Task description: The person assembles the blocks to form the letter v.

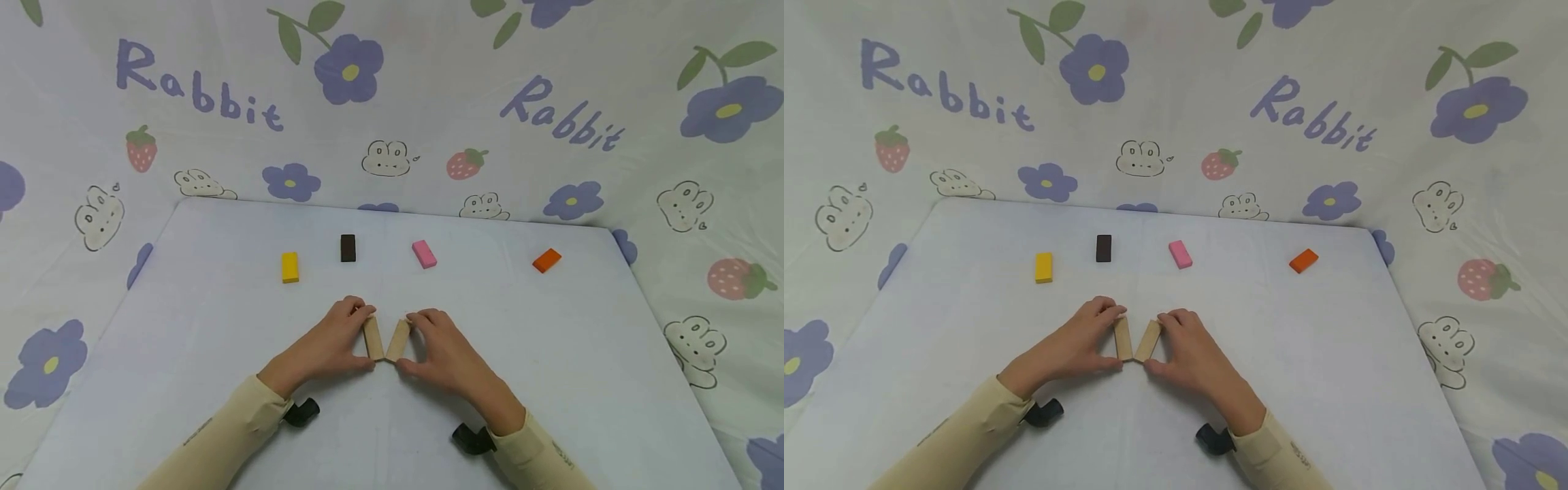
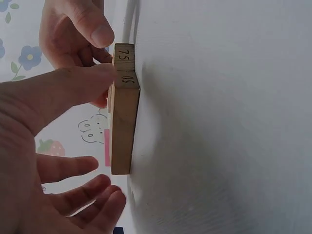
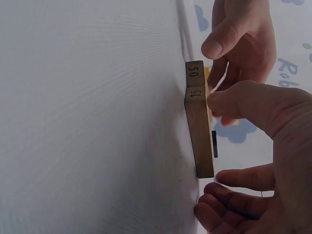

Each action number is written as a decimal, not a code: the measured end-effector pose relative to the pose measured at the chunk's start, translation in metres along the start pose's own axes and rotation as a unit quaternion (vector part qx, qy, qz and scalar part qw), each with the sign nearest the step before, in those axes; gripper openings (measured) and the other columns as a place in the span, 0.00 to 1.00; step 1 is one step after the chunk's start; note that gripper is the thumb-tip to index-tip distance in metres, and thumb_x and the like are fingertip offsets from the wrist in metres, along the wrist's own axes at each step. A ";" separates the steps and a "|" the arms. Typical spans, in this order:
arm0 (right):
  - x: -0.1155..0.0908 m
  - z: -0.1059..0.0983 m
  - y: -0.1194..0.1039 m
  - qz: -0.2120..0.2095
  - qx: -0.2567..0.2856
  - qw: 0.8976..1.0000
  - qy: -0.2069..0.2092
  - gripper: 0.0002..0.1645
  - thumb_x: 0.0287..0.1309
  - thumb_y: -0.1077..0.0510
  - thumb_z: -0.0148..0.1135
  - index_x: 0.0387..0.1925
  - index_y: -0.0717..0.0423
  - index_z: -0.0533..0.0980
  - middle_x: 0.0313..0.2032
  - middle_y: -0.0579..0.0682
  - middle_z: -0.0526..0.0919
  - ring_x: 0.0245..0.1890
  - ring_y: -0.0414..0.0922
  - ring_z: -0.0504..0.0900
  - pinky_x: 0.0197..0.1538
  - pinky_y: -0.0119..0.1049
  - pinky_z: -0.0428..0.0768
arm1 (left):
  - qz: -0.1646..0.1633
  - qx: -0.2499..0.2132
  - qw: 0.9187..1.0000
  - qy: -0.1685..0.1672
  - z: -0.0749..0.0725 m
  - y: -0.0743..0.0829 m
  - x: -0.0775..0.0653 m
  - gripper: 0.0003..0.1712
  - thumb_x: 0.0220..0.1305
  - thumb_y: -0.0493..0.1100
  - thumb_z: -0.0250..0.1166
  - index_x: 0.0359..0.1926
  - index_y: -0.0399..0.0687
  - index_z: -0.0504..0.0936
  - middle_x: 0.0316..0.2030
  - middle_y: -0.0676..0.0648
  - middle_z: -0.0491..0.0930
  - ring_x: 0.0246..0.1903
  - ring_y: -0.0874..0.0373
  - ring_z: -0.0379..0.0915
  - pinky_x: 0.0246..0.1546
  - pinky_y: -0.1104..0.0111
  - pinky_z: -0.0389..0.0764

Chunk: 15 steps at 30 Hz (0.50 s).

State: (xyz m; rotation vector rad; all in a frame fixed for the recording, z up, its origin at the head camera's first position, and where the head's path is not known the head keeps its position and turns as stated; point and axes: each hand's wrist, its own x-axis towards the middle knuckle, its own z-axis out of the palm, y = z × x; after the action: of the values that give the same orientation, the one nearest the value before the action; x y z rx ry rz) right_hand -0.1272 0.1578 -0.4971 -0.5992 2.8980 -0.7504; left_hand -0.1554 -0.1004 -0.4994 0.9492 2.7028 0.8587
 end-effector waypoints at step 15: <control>-0.002 -0.007 0.007 0.009 0.009 1.000 0.023 0.36 0.65 0.55 0.76 0.69 0.66 0.75 0.64 0.60 0.77 0.68 0.58 0.74 0.68 0.54 0.77 | 0.095 0.028 0.995 -0.004 -0.004 0.024 -0.014 0.37 0.65 0.47 0.79 0.70 0.38 0.78 0.69 0.44 0.72 0.70 0.45 0.63 0.69 0.55 0.73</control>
State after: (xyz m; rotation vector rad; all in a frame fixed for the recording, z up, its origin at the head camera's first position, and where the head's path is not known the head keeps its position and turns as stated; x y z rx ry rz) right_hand -0.1292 0.1673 -0.4943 -0.5600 2.9309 -0.7969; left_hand -0.1333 -0.0957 -0.4832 1.2343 2.6755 0.8117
